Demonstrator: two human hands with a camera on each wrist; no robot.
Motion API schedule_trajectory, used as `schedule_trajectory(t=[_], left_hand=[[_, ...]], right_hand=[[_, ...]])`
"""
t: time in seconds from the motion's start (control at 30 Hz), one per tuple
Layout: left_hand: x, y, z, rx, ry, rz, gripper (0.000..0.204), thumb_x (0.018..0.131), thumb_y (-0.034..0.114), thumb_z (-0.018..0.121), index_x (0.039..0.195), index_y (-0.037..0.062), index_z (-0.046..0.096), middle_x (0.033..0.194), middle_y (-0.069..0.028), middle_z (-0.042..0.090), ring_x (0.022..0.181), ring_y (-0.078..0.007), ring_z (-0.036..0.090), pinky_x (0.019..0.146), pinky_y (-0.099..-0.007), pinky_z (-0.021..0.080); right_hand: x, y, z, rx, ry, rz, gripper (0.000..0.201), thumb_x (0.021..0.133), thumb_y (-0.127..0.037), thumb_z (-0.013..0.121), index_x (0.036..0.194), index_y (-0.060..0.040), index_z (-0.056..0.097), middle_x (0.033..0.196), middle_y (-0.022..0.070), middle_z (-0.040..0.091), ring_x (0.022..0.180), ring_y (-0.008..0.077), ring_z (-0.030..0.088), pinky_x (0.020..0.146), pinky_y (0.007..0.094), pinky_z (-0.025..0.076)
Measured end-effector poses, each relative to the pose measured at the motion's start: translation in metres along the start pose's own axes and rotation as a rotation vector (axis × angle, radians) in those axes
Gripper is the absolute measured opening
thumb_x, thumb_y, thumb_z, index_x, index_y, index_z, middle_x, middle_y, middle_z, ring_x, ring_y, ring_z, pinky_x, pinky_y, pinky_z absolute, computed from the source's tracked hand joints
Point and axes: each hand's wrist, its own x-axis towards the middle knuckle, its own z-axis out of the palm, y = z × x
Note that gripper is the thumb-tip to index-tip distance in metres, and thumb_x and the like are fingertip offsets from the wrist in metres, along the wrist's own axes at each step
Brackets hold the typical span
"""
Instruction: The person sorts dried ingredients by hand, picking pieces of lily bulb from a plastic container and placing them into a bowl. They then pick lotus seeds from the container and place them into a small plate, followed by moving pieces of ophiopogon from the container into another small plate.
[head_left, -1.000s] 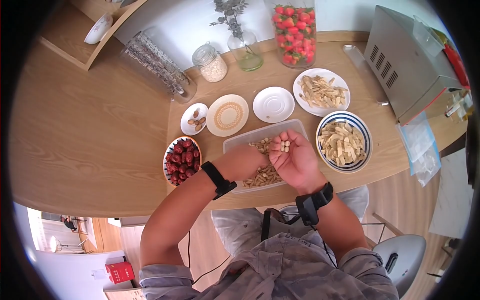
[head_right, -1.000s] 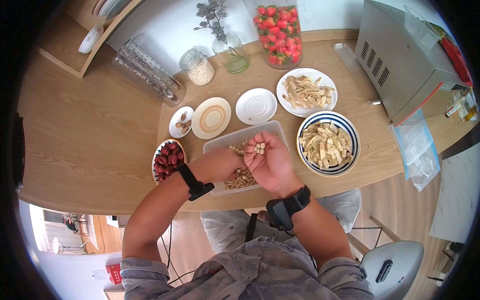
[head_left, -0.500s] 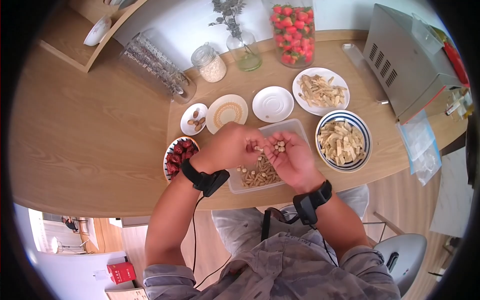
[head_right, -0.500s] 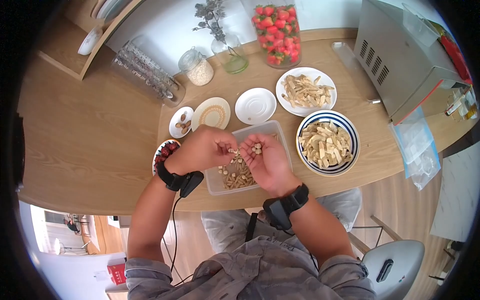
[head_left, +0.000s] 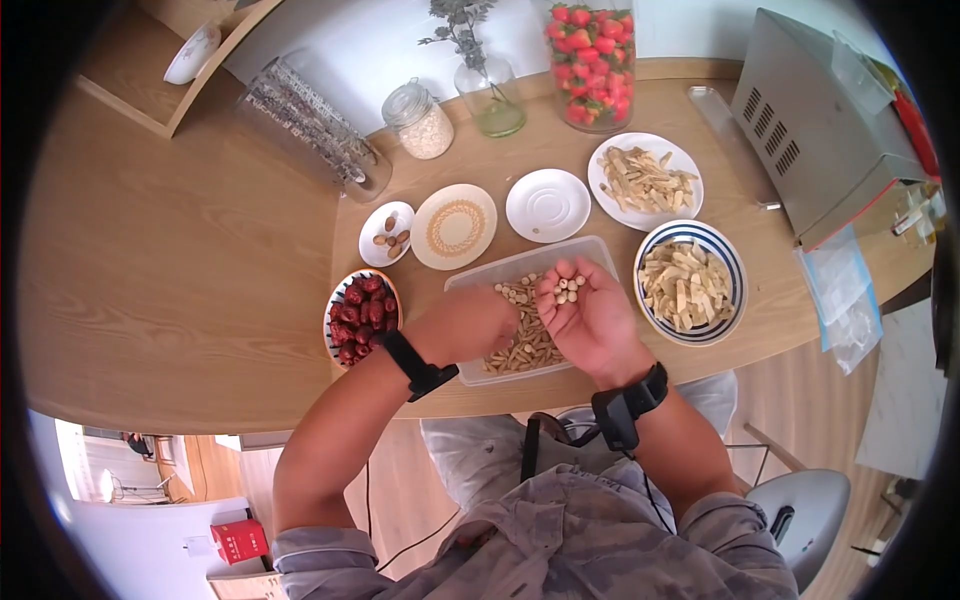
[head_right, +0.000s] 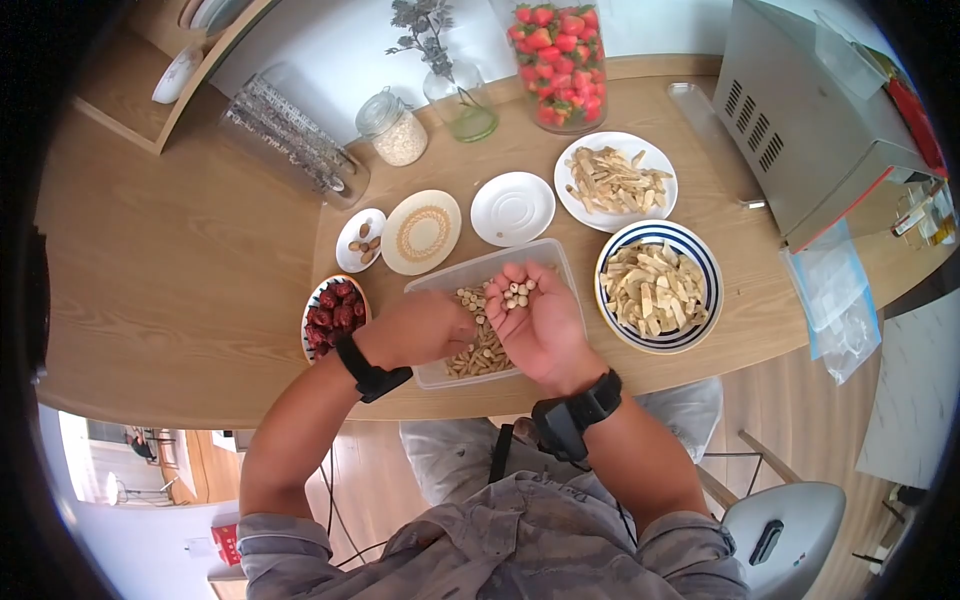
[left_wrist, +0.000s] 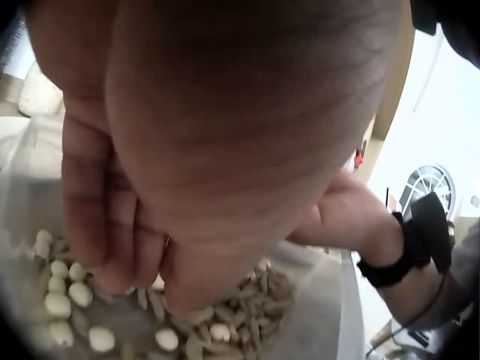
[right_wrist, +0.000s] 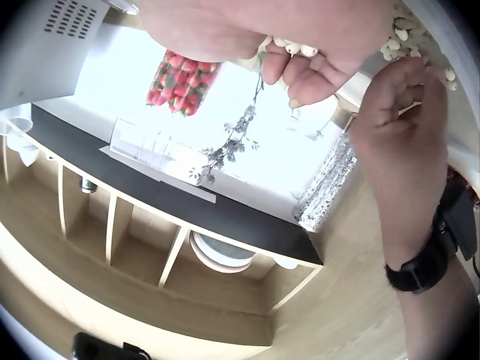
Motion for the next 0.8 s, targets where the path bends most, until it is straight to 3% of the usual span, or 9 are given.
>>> schedule_trajectory(t=[0.07, 0.27, 0.37, 0.47, 0.57, 0.67, 0.77, 0.8], left_hand=[[0.004, -0.001, 0.011, 0.066, -0.049, 0.023, 0.012, 0.08, 0.019, 0.075, 0.079, 0.0082, 0.071, 0.077, -0.0142, 0.07, 0.076, -0.0384, 0.07, 0.068, -0.0506, 0.054], [0.016, 0.0, 0.018, 0.167, -0.121, 0.028, 0.012, 0.078, 0.021, 0.074, 0.077, 0.0091, 0.072, 0.076, -0.0145, 0.07, 0.075, -0.0377, 0.07, 0.066, -0.0508, 0.054], [0.009, 0.009, -0.006, 0.099, -0.025, 0.031, 0.008, 0.076, 0.017, 0.074, 0.08, 0.0099, 0.074, 0.077, -0.0137, 0.071, 0.073, -0.0356, 0.069, 0.065, -0.0472, 0.054], [0.005, 0.012, -0.036, -0.183, 0.263, 0.006, 0.005, 0.081, 0.009, 0.076, 0.084, 0.0073, 0.074, 0.075, -0.01, 0.071, 0.067, -0.0245, 0.07, 0.063, -0.0368, 0.054], [0.005, 0.026, -0.052, -0.57, 0.411, -0.039, 0.009, 0.082, 0.008, 0.08, 0.085, 0.0029, 0.073, 0.073, -0.0097, 0.07, 0.069, -0.0191, 0.07, 0.063, -0.0323, 0.053], [0.012, 0.038, -0.051, -0.768, 0.52, 0.066, 0.004, 0.09, -0.001, 0.076, 0.091, 0.0002, 0.072, 0.084, -0.0031, 0.072, 0.073, -0.0064, 0.062, 0.065, -0.0247, 0.051], [0.016, 0.026, -0.037, -0.683, 0.65, -0.102, 0.007, 0.088, -0.001, 0.077, 0.092, 0.0015, 0.072, 0.085, -0.0029, 0.07, 0.072, -0.0073, 0.062, 0.067, -0.0246, 0.051], [0.014, 0.02, -0.032, -0.607, 0.552, -0.097, 0.008, 0.087, 0.001, 0.078, 0.091, 0.0024, 0.072, 0.083, -0.0038, 0.07, 0.071, -0.01, 0.063, 0.067, -0.0266, 0.051]], right_hand=[[-0.001, 0.0, 0.0, -0.001, -0.011, 0.006, 0.032, 0.112, -0.026, 0.047, 0.092, -0.006, 0.062, 0.087, 0.0074, 0.065, 0.083, 0.0205, 0.065, 0.076, 0.0307, 0.056], [0.0, -0.001, -0.003, -0.003, -0.082, 0.035, 0.03, 0.111, -0.026, 0.048, 0.093, -0.0064, 0.062, 0.087, 0.0072, 0.065, 0.082, 0.0205, 0.064, 0.077, 0.0315, 0.056], [0.003, -0.002, -0.008, -0.016, -0.074, 0.009, 0.024, 0.11, -0.025, 0.051, 0.099, -0.0062, 0.062, 0.092, 0.0065, 0.066, 0.085, 0.0208, 0.065, 0.081, 0.0331, 0.057], [-0.002, 0.004, 0.001, -0.081, 0.05, -0.069, 0.024, 0.11, -0.024, 0.051, 0.102, -0.0048, 0.063, 0.096, 0.007, 0.067, 0.09, 0.0209, 0.066, 0.085, 0.0338, 0.058], [-0.003, 0.006, 0.006, -0.174, 0.051, -0.077, 0.024, 0.11, -0.023, 0.049, 0.104, -0.0034, 0.063, 0.099, 0.0076, 0.067, 0.095, 0.021, 0.066, 0.089, 0.0341, 0.058], [-0.004, 0.006, 0.008, -0.179, 0.003, -0.07, 0.025, 0.111, -0.021, 0.048, 0.105, -0.0027, 0.063, 0.101, 0.0083, 0.067, 0.097, 0.021, 0.067, 0.089, 0.034, 0.058], [-0.006, 0.002, 0.009, -0.097, -0.008, -0.053, 0.026, 0.112, -0.022, 0.048, 0.105, -0.0025, 0.063, 0.101, 0.0091, 0.067, 0.097, 0.0214, 0.068, 0.088, 0.0341, 0.058], [-0.005, 0.001, 0.006, -0.061, 0.001, -0.045, 0.027, 0.112, -0.023, 0.048, 0.104, -0.0026, 0.064, 0.101, 0.0092, 0.067, 0.096, 0.0216, 0.068, 0.087, 0.034, 0.059]])
